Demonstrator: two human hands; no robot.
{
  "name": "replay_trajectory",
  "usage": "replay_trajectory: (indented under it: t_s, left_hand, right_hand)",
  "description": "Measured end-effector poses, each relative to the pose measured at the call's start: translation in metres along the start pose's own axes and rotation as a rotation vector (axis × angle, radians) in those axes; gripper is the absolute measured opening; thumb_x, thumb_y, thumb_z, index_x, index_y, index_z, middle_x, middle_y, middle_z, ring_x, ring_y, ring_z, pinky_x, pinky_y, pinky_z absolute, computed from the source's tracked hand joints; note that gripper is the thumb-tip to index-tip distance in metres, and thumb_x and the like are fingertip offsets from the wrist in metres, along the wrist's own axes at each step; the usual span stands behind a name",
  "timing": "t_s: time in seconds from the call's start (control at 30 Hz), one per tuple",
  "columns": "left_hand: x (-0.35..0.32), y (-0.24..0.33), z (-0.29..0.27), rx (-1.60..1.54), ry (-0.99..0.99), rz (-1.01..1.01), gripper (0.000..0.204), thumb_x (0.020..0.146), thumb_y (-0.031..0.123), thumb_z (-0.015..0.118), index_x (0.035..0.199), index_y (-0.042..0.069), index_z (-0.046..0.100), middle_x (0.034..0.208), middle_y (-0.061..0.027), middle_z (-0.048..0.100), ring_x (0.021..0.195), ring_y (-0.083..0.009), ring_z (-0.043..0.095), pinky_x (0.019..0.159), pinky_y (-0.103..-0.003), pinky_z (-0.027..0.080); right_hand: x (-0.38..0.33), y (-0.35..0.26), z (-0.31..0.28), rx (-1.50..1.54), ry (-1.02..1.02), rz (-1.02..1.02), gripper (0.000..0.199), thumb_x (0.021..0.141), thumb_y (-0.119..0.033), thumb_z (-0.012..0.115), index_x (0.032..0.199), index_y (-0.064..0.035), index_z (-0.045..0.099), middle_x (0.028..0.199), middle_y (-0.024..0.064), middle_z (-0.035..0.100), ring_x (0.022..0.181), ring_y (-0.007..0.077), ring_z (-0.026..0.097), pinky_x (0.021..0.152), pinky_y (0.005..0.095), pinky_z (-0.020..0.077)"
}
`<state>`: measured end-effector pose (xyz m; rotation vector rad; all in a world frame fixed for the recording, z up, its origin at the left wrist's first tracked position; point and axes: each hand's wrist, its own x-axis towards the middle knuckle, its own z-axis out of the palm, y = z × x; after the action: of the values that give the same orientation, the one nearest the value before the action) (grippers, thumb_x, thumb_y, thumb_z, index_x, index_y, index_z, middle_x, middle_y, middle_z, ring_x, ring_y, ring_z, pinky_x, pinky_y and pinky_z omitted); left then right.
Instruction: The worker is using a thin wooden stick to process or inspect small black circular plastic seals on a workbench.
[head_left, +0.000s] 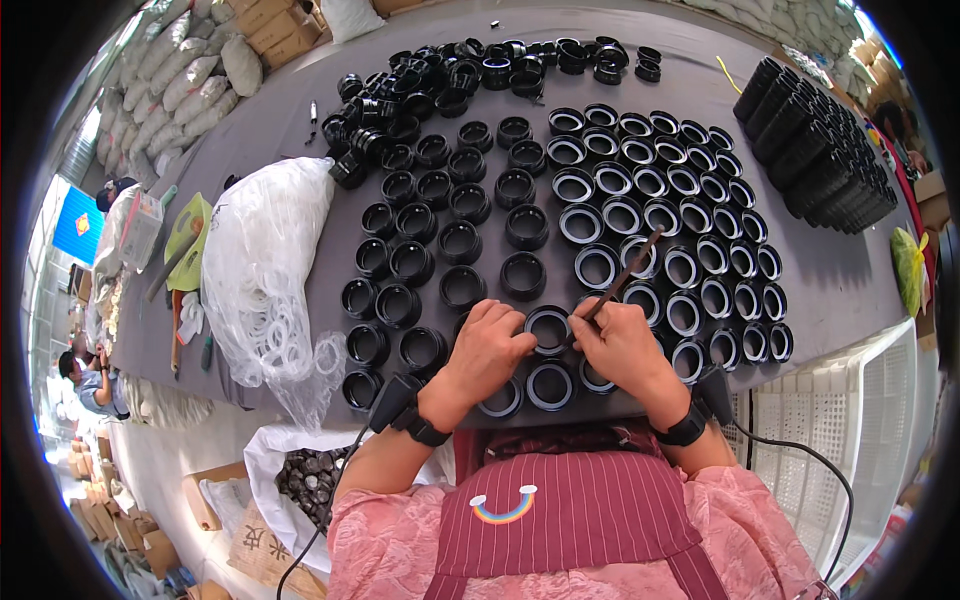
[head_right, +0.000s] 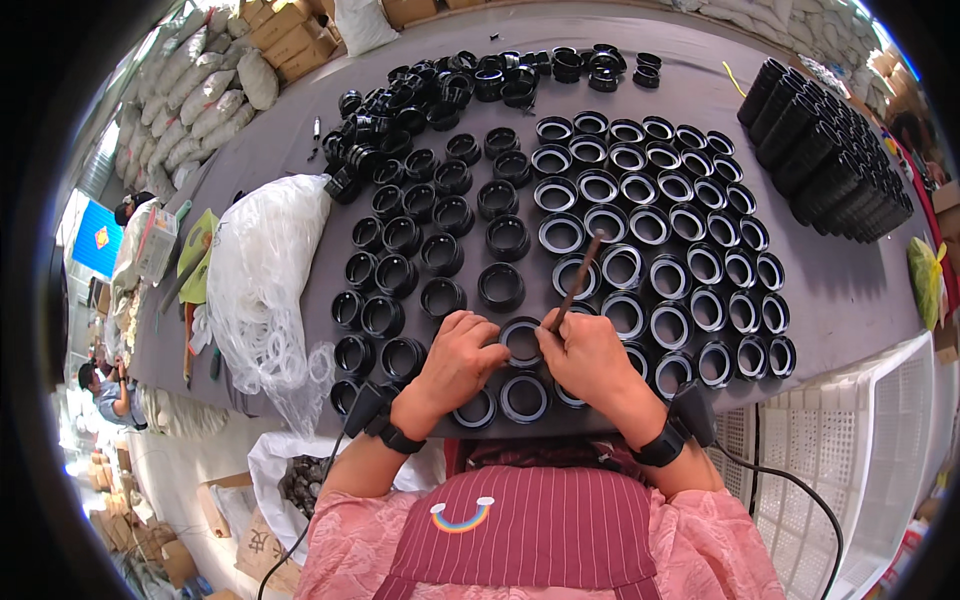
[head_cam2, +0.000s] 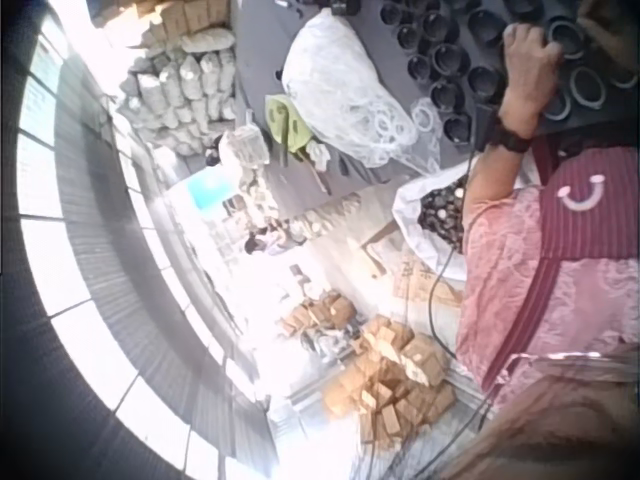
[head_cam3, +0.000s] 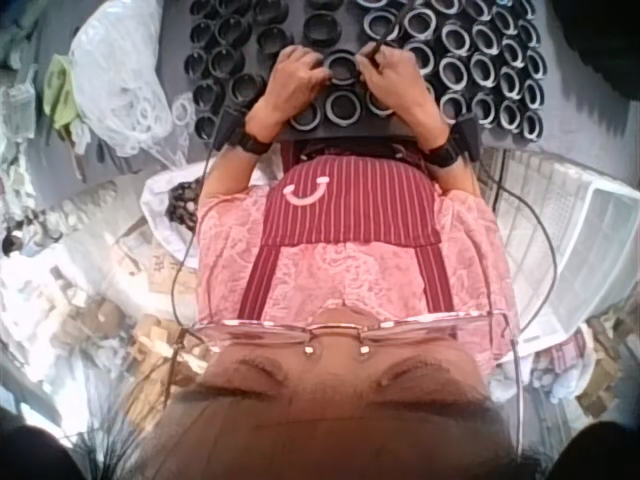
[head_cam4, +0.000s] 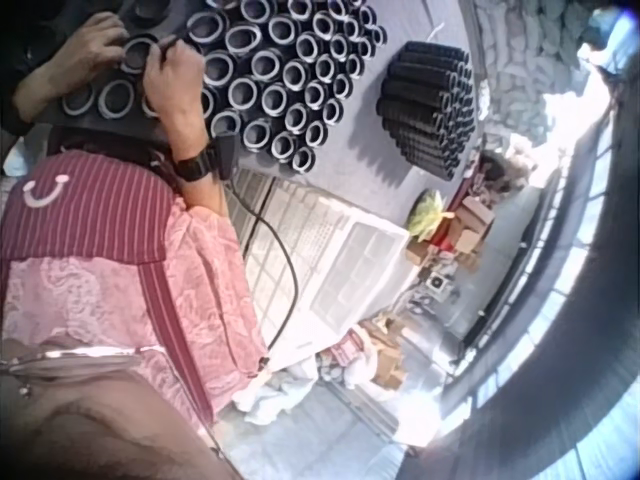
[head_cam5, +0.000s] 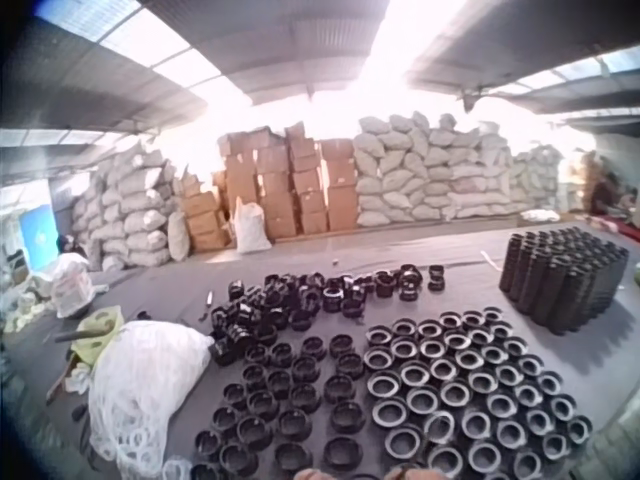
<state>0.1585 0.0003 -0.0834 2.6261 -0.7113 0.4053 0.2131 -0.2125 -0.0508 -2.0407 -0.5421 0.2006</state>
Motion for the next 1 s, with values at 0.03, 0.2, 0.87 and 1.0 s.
replay_trajectory:
  t_s: [0.03, 0.2, 0.87, 1.0]
  left_hand:
    - [0.0, 0.0, 0.0, -0.003, 0.007, 0.006, 0.011, 0.074, 0.016, 0.071, 0.084, 0.011, 0.07, 0.095, -0.0084, 0.064, 0.097, -0.0264, 0.059, 0.094, -0.041, 0.042]
    - [0.0, -0.003, 0.003, -0.02, 0.021, 0.012, 0.011, 0.074, 0.016, 0.071, 0.083, 0.01, 0.069, 0.094, -0.0086, 0.063, 0.097, -0.0266, 0.059, 0.093, -0.041, 0.043]
    - [0.02, -0.025, 0.004, -0.112, -0.135, -0.287, 0.014, 0.091, 0.02, 0.058, 0.085, 0.008, 0.062, 0.074, -0.0063, 0.066, 0.081, -0.0251, 0.061, 0.076, -0.041, 0.04]
    - [0.026, -0.017, -0.001, 0.212, -0.038, -0.238, 0.008, 0.087, 0.018, 0.063, 0.086, 0.01, 0.065, 0.072, -0.0055, 0.065, 0.077, -0.0276, 0.061, 0.074, -0.042, 0.041]
  right_hand:
    - [0.003, -0.003, -0.001, -0.07, 0.033, -0.024, 0.013, 0.088, -0.01, 0.064, 0.084, 0.0019, 0.065, 0.065, 0.0177, 0.062, 0.061, 0.035, 0.063, 0.059, 0.0401, 0.049]
    - [0.022, 0.007, 0.012, -0.015, 0.063, -0.078, 0.009, 0.088, -0.008, 0.063, 0.086, 0.0011, 0.065, 0.07, 0.0181, 0.064, 0.066, 0.0365, 0.064, 0.06, 0.0403, 0.0498]
    - [-0.016, 0.004, -0.012, 0.393, 0.323, -0.19, 0.013, 0.096, -0.009, 0.061, 0.092, 0.0024, 0.064, 0.07, 0.0036, 0.065, 0.062, 0.0101, 0.067, 0.053, 0.0216, 0.0481]
    - [-0.012, 0.009, 0.007, 0.207, 0.188, -0.141, 0.013, 0.094, -0.011, 0.064, 0.091, 0.002, 0.065, 0.06, 0.0036, 0.062, 0.058, 0.0095, 0.065, 0.053, 0.0231, 0.0481]
